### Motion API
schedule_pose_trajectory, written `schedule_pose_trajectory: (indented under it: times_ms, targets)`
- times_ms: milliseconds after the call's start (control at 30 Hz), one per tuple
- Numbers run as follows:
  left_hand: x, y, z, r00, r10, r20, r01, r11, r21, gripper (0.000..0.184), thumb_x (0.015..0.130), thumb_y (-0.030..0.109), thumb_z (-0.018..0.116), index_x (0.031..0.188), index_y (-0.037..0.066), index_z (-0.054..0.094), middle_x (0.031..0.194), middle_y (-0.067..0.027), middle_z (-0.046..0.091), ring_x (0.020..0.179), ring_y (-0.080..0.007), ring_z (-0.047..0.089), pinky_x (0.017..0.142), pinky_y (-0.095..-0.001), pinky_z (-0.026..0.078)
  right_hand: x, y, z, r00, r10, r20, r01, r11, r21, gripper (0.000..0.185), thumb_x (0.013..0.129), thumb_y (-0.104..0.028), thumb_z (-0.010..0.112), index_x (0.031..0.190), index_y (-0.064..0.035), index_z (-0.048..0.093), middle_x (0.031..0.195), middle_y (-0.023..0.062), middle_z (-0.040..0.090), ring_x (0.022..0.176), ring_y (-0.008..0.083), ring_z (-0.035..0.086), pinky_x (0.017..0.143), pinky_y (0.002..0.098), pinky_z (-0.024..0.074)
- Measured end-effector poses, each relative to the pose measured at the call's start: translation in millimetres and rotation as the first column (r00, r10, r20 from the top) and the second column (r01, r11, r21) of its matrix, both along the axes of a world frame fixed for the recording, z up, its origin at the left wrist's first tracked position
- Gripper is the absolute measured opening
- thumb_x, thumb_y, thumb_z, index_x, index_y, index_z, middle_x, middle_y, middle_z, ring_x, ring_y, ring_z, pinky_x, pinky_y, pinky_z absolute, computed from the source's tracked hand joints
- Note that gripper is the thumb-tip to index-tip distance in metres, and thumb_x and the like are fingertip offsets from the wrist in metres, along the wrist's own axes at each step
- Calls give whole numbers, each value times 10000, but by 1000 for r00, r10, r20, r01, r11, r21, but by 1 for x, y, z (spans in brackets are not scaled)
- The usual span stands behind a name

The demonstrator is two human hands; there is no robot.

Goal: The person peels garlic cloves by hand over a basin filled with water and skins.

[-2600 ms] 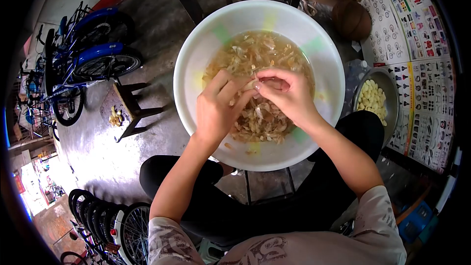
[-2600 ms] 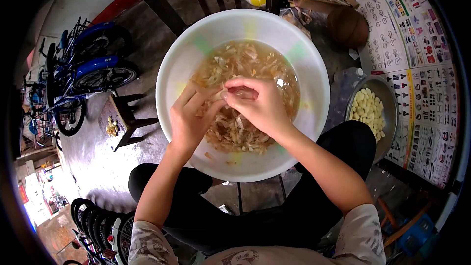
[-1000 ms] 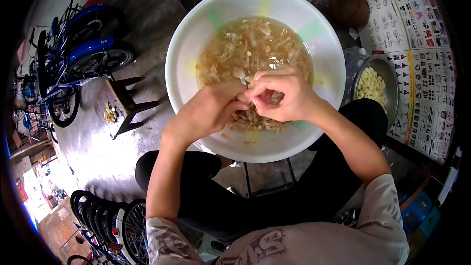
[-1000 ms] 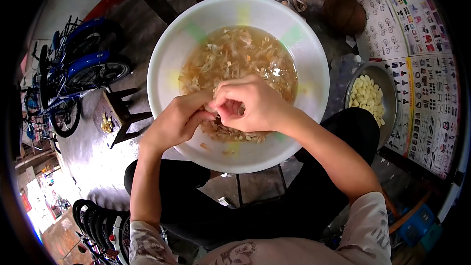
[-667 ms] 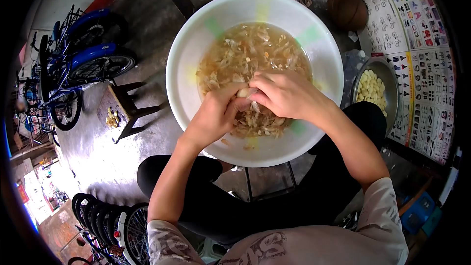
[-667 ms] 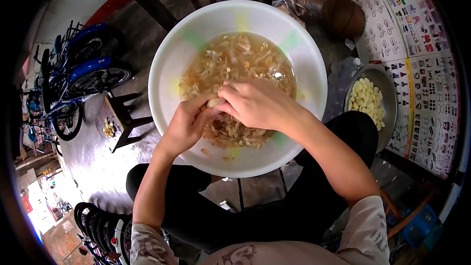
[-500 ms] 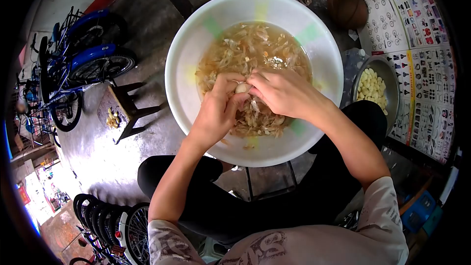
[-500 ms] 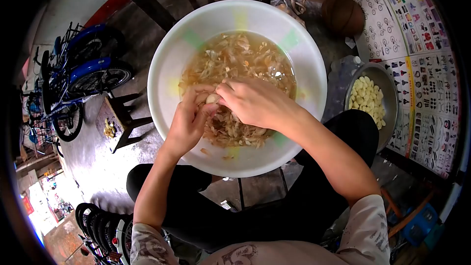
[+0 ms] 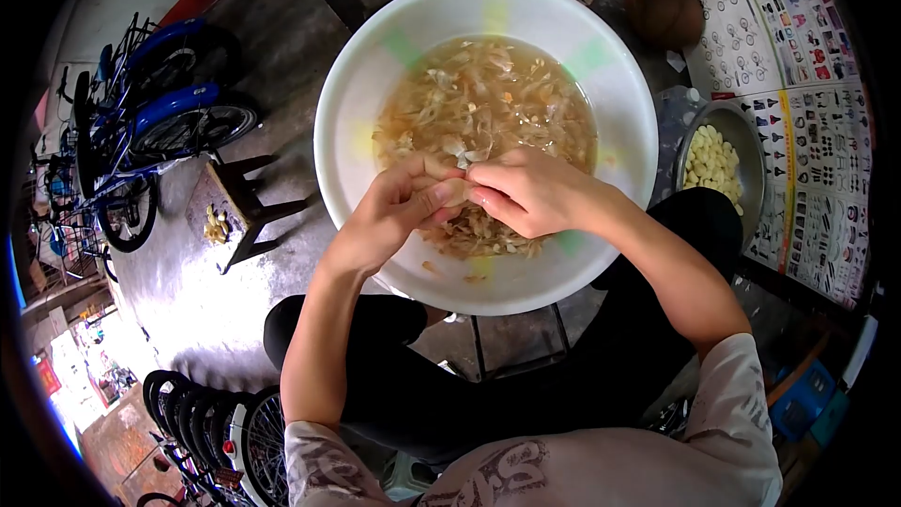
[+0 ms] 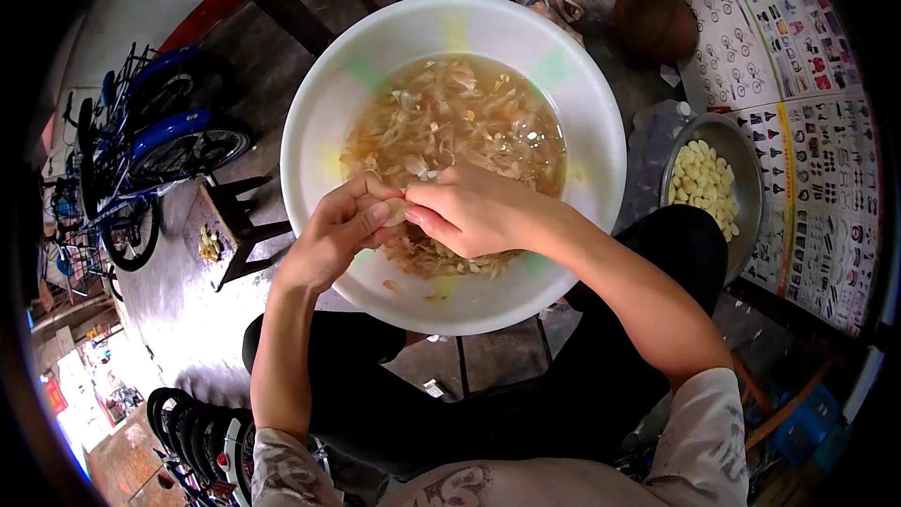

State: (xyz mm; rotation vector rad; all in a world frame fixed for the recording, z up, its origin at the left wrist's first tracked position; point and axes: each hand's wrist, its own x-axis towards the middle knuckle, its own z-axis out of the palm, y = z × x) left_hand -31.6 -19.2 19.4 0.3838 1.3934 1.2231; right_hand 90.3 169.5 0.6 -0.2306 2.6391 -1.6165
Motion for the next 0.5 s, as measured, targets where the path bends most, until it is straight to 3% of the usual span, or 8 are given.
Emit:
schedule_pose_trajectory:
  times_ms: [133, 233, 333, 400, 500]
  targets:
    - [-4, -2, 4, 998, 20, 63, -18, 999, -34, 153, 1011, 160, 552, 1108, 44, 576, 960, -14, 612, 815, -75, 513, 700, -222, 400, 0, -4, -7, 996, 7, -91, -11, 999, -47, 238, 934, -120, 587, 733, -1, 543, 546, 150, 534, 484, 324, 513, 493, 418, 383]
    - [-5, -4, 2, 996, 75, 58, -72, 996, -50, 243, 982, 203, 617, 1142, 23, 592, 857, -15, 618, 780, -77, 535, 675, -244, 440, -1, -10, -6, 998, -57, -32, 54, 994, -97, 200, 898, -86, 597, 726, -3, 538, 561, 147, 544, 487, 310, 528, 490, 402, 388]
    - [-5, -2, -1, 999, 40, 24, -40, 999, 26, 217, 992, 171, 595, 1135, 8, 587, 847, -6, 612, 769, -78, 526, 674, -253, 441, -7, -4, -7, 994, -52, -93, 50, 998, -24, 167, 858, -60, 593, 719, 4, 527, 584, 156, 564, 506, 310, 558, 501, 399, 407]
    - [-3, 0, -4, 989, 42, -145, -28, 995, 100, 187, 1005, 131, 561, 1123, -14, 576, 830, -8, 607, 754, -77, 513, 684, -246, 438, -8, -4, -3, 997, -54, -46, 54, 998, -12, 153, 843, -51, 589, 719, 11, 523, 601, 166, 575, 524, 320, 572, 512, 406, 418]
    - [1, 3, -2, 969, 19, -245, -1, 997, 77, 175, 1019, 106, 505, 1131, -24, 537, 821, -8, 560, 735, -81, 469, 673, -244, 390, -10, -4, 4, 997, -62, 51, 62, 998, -11, 140, 837, -42, 581, 729, 25, 520, 628, 185, 591, 555, 339, 591, 537, 423, 437]
